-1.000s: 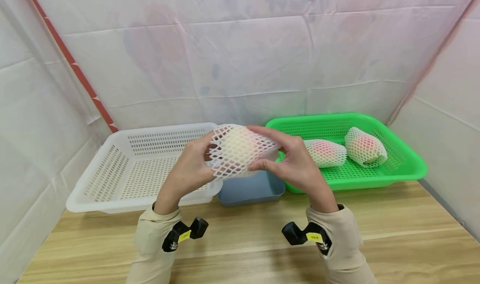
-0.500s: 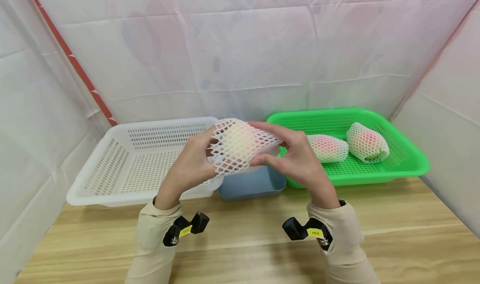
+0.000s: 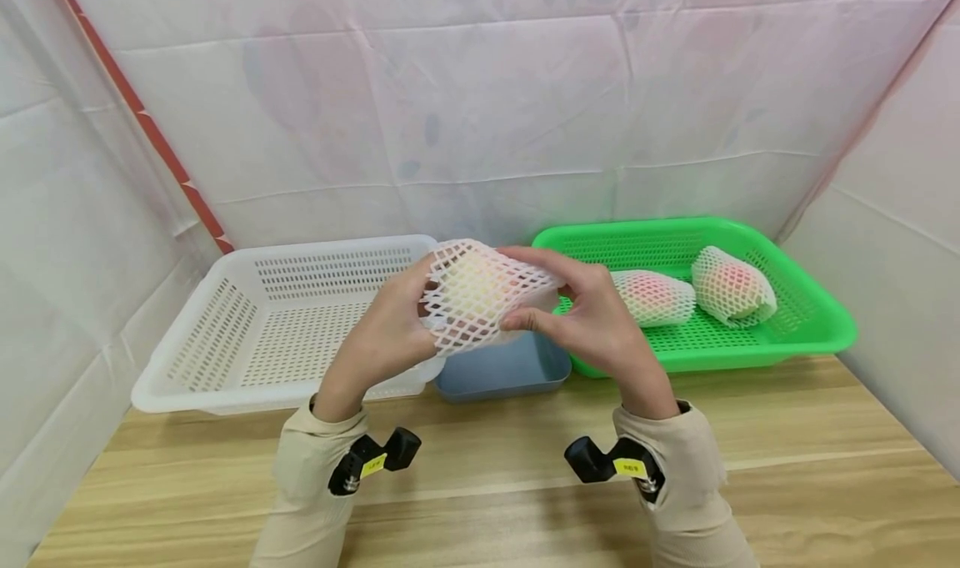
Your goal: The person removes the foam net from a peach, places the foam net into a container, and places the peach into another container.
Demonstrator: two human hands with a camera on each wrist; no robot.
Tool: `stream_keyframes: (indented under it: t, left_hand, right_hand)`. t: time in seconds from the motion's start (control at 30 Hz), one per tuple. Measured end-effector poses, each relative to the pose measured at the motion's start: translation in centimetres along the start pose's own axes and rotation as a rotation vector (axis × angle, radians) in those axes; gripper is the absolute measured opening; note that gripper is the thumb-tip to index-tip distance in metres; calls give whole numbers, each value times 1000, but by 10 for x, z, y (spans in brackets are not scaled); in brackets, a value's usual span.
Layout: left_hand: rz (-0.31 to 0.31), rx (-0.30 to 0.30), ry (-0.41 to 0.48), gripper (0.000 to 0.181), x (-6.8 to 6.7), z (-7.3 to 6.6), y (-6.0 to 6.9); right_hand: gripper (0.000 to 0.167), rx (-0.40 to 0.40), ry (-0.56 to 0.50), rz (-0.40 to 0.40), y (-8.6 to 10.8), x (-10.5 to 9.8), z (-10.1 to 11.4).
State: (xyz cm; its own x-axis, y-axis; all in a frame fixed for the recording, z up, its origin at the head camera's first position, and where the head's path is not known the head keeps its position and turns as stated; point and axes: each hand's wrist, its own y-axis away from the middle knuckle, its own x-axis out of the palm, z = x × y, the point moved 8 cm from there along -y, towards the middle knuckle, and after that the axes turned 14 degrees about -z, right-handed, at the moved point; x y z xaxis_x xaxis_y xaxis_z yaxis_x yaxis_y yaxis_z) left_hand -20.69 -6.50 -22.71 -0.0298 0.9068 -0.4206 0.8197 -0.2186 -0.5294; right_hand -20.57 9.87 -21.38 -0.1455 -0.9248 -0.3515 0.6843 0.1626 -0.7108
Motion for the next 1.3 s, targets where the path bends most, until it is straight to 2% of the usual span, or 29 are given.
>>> stream_keyframes:
  t: [0.3, 0.87, 1.1, 1.3]
  left_hand:
    - [24, 22, 12, 63, 2, 0, 1]
    - [33, -28, 14, 64, 5, 3, 0]
    - [31, -51, -3, 66, 2, 5, -1]
    - [1, -55, 11, 65, -3, 5, -1]
  right_hand:
    - [65, 13, -9, 2, 0, 1, -2]
    - [60, 18, 36, 0, 0, 0, -4]
    - [59, 39, 19, 7, 0, 1, -6]
    - [57, 24, 0, 5, 0, 1, -4]
